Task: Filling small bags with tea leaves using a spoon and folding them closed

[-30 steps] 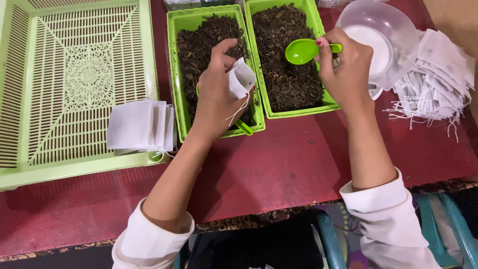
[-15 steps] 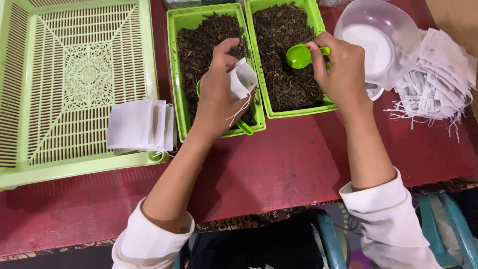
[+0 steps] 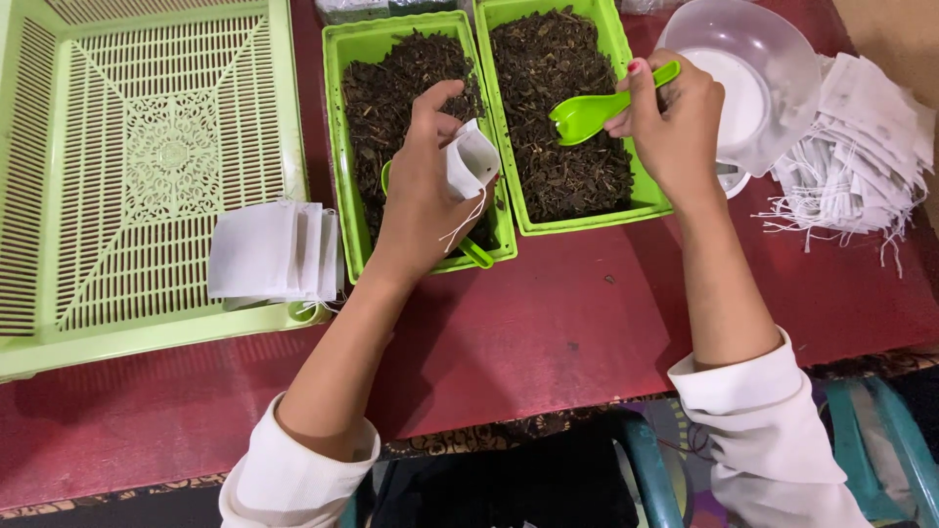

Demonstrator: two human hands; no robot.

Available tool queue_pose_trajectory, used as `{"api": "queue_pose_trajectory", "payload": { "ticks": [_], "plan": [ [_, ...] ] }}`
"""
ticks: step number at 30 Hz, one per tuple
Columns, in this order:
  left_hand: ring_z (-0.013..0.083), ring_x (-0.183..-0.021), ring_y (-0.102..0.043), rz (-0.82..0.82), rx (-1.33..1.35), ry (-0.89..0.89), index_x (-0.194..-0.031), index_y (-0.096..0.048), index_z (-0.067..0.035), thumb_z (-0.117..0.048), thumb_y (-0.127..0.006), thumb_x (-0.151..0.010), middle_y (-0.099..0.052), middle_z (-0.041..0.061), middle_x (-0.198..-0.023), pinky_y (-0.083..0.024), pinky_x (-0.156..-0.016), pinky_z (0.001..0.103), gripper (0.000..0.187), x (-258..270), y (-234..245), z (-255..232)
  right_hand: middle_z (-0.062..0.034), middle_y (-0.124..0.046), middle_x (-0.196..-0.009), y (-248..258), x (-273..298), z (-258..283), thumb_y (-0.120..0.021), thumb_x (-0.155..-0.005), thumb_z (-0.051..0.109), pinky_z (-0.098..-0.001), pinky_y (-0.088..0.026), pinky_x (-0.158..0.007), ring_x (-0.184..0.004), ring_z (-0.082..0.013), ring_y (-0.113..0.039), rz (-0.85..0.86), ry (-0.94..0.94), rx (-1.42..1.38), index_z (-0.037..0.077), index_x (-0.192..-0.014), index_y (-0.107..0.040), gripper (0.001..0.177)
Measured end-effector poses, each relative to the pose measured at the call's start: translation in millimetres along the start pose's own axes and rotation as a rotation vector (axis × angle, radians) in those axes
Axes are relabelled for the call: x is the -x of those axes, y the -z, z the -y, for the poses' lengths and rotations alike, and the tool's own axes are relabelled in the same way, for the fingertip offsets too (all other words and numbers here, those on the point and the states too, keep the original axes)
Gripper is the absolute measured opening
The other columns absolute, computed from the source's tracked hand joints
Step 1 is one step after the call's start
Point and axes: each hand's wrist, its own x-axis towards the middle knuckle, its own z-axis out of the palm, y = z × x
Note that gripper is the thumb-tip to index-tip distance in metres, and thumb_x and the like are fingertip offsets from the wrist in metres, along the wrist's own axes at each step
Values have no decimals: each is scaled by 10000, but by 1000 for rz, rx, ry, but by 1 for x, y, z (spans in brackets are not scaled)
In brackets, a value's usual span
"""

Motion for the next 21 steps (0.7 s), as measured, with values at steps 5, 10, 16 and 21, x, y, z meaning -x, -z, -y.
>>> {"api": "queue_pose_trajectory", "payload": {
  "ticks": [5, 10, 16, 21],
  "plan": [
    [209, -905, -651, -1, 2, 22, -1467, -357, -143, -33, -819, -875, -603, 63, -1016, -494, -835, 329, 759, -1, 0, -2, -106, -712, -737, 2, 0, -5, -523, -1207, 177, -216, -519, -457, -635, -198, -783, -78, 17, -6, 14, -977, -627, 300],
    [205, -900, -651, -2, 10, 66, -1464, -367, -158, -45, -811, -855, -608, 50, -1013, -476, -840, 321, 762, -3, -2, 1, -74, -670, -675, 12, 3, 2, -521, -1238, 177, -223, -451, -465, -643, -177, -774, -116, 105, 101, 26, -965, -625, 329],
    [213, -962, -660, 4, 13, 33, -1474, -361, -129, -24, -821, -839, -606, 41, -987, -484, -887, 320, 791, -3, -2, 1, -99, -659, -801, 17, 7, 9, -534, -1261, 179, -232, -407, -487, -748, -234, -804, -86, 272, 207, 2, -1017, -618, 313],
    [205, -896, -630, 2, 20, 45, -1469, -359, -156, -45, -815, -841, -610, 39, -988, -464, -821, 313, 784, -3, -3, 3, -75, -652, -673, 16, 5, 6, -544, -1249, 138, -226, -453, -549, -705, -190, -785, -108, 221, 128, 14, -1006, -625, 284]
  ]
}}
